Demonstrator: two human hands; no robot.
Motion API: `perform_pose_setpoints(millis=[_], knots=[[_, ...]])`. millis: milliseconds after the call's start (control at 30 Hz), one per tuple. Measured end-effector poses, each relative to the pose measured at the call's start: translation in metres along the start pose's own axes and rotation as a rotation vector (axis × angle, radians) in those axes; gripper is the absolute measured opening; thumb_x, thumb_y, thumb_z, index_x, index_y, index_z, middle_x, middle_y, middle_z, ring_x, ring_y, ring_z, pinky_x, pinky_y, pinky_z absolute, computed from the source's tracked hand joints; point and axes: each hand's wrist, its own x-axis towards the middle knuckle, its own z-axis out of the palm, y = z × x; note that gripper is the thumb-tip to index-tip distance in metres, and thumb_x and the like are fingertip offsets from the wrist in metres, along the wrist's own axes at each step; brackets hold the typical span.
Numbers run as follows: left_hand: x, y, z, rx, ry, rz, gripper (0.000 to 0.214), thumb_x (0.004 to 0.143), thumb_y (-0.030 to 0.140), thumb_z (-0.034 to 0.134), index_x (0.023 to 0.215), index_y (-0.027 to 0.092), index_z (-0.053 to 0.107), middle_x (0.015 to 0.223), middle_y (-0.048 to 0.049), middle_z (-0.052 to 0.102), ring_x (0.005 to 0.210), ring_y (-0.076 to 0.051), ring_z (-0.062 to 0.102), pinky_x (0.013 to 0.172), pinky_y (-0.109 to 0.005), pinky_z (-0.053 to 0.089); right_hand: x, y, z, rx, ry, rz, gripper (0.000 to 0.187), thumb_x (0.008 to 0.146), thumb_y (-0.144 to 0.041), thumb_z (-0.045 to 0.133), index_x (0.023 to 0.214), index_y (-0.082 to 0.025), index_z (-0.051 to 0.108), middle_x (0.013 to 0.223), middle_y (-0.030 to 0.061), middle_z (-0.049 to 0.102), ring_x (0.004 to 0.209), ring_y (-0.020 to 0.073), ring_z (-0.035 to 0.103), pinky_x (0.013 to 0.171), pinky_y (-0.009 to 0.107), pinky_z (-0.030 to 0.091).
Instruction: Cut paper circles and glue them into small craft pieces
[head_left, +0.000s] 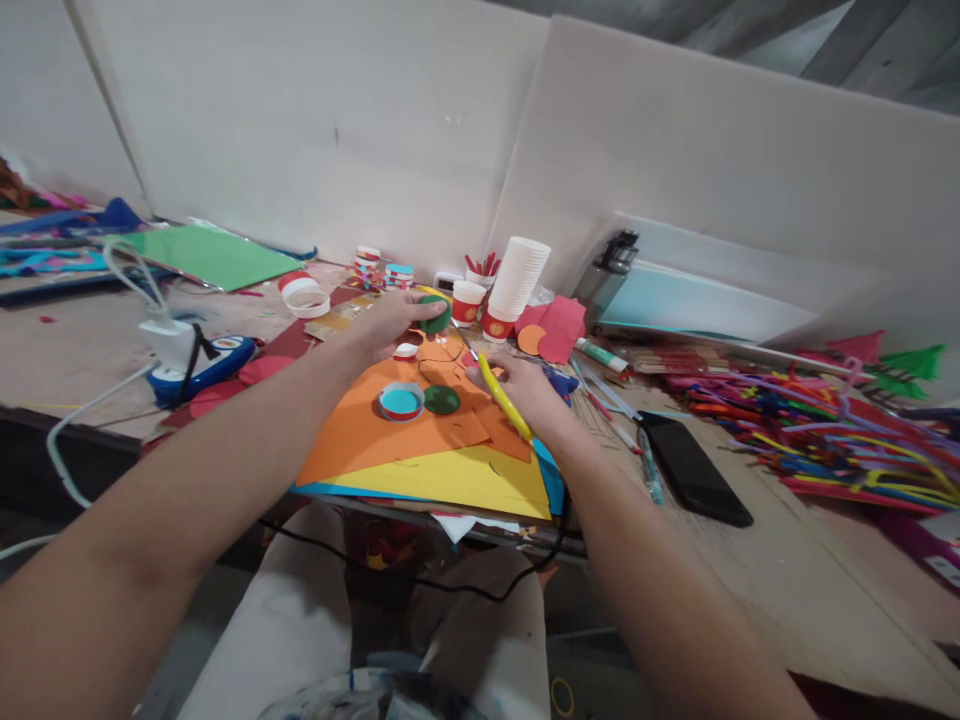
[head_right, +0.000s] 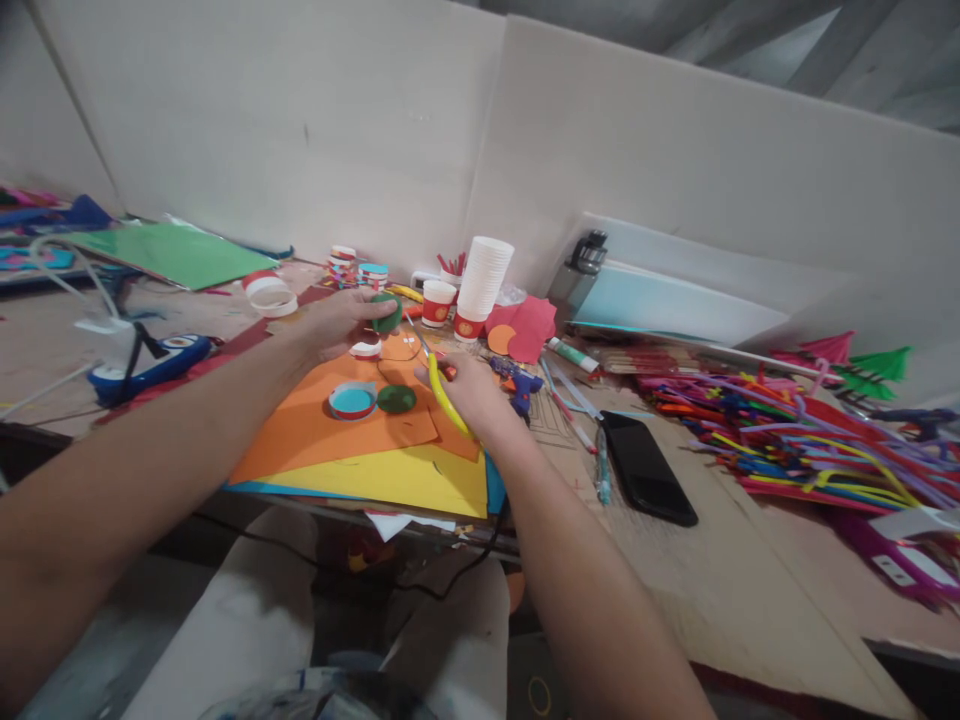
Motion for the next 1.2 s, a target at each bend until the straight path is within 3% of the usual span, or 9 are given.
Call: perform_pose_setpoints(millis=[167, 367, 433, 567, 700, 767, 867, 1100, 1200], knots=[[0.006, -0.007, -0.004, -0.045, 0.008, -0.068, 0.015, 0.08, 0.026, 0.071, 0.083, 0.013, 0.065, 0.077, -0.0077, 0.071, 0.067, -0.014, 0.068, 0.049, -0.018, 0.044, 0.001, 0.007, 0.003, -0.531, -0.03, 0.135, 0.028, 0.083, -0.036, 0.062, 0.1, -0.015, 0.069, 0.098, 0.0184, 0.072, 0.093, 0.0318, 0.068, 0.076, 0.037, 0.048], [0.001, -0.003, 0.008, -0.132, 0.012, -0.116, 0.009, 0.083, 0.008, 0.062, 0.091, 0.012, 0.061, 0.08, -0.0068, 0.071, 0.069, -0.013, 0.069, 0.063, -0.022, 0.054, -0.001, 0.007, 0.003, -0.67, -0.099, 0.127, 0.032, 0.083, -0.024, 0.059, 0.112, -0.011, 0.067, 0.105, 0.0229, 0.07, 0.098, 0.0354, 0.066, 0.082, 0.042, 0.049], [-0.001, -0.001, 0.009, -0.12, 0.011, -0.127, 0.012, 0.081, 0.005, 0.062, 0.091, 0.012, 0.06, 0.082, -0.0063, 0.07, 0.069, -0.012, 0.069, 0.066, -0.024, 0.054, 0.0, 0.008, 0.003, -0.701, -0.048, 0.083, 0.032, 0.084, -0.025, 0.061, 0.11, -0.01, 0.068, 0.111, 0.0251, 0.067, 0.109, 0.0389, 0.061, 0.09, 0.048, 0.047], [-0.005, -0.001, 0.008, 0.008, -0.06, -0.12, 0.017, 0.073, 0.01, 0.074, 0.086, 0.013, 0.063, 0.08, -0.0037, 0.069, 0.062, -0.009, 0.063, 0.06, -0.021, 0.049, 0.004, 0.01, 0.006, -0.444, 0.18, -0.115, 0.043, 0.086, -0.027, 0.063, 0.127, -0.015, 0.061, 0.121, 0.0195, 0.06, 0.115, 0.0332, 0.056, 0.097, 0.049, 0.046], [-0.009, -0.002, 0.011, 0.164, -0.128, -0.086, 0.025, 0.064, 0.019, 0.082, 0.081, 0.014, 0.064, 0.071, -0.0005, 0.065, 0.051, -0.005, 0.051, 0.046, -0.019, 0.031, 0.006, 0.005, 0.013, -0.173, 0.224, -0.287, 0.068, 0.079, -0.032, 0.074, 0.141, -0.023, 0.047, 0.128, 0.0144, 0.055, 0.116, 0.0279, 0.055, 0.096, 0.044, 0.049], [-0.012, -0.002, 0.014, 0.217, -0.137, -0.067, 0.025, 0.063, 0.02, 0.082, 0.079, 0.014, 0.064, 0.068, 0.0005, 0.063, 0.052, -0.006, 0.052, 0.047, -0.02, 0.031, 0.006, 0.001, 0.017, -0.161, 0.22, -0.301, 0.071, 0.076, -0.031, 0.077, 0.14, -0.021, 0.048, 0.128, 0.0149, 0.055, 0.118, 0.0281, 0.055, 0.099, 0.044, 0.048], [-0.014, -0.002, 0.019, 0.266, -0.119, -0.056, 0.024, 0.06, 0.019, 0.082, 0.072, 0.014, 0.061, 0.064, 0.0012, 0.06, 0.055, -0.008, 0.054, 0.052, -0.022, 0.036, 0.007, -0.004, 0.023, -0.169, 0.217, -0.3, 0.06, 0.074, -0.026, 0.078, 0.13, -0.017, 0.057, 0.123, 0.015, 0.061, 0.115, 0.0278, 0.057, 0.099, 0.043, 0.046], [-0.013, -0.003, 0.021, 0.256, -0.133, -0.044, 0.028, 0.066, 0.026, 0.081, 0.066, 0.015, 0.056, 0.056, 0.0001, 0.058, 0.048, -0.007, 0.05, 0.048, -0.022, 0.032, 0.008, -0.007, 0.029, -0.078, 0.315, -0.211, 0.05, 0.075, -0.029, 0.075, 0.121, -0.016, 0.059, 0.115, 0.0132, 0.067, 0.1, 0.0247, 0.063, 0.087, 0.039, 0.05], [-0.014, -0.002, 0.021, 0.213, -0.194, -0.051, 0.034, 0.065, 0.034, 0.084, 0.066, 0.014, 0.057, 0.058, -0.0011, 0.059, 0.05, -0.007, 0.051, 0.048, -0.021, 0.033, 0.008, -0.007, 0.029, -0.039, 0.318, -0.228, 0.048, 0.076, -0.03, 0.074, 0.119, -0.016, 0.06, 0.111, 0.0127, 0.068, 0.092, 0.0222, 0.064, 0.082, 0.037, 0.052]])
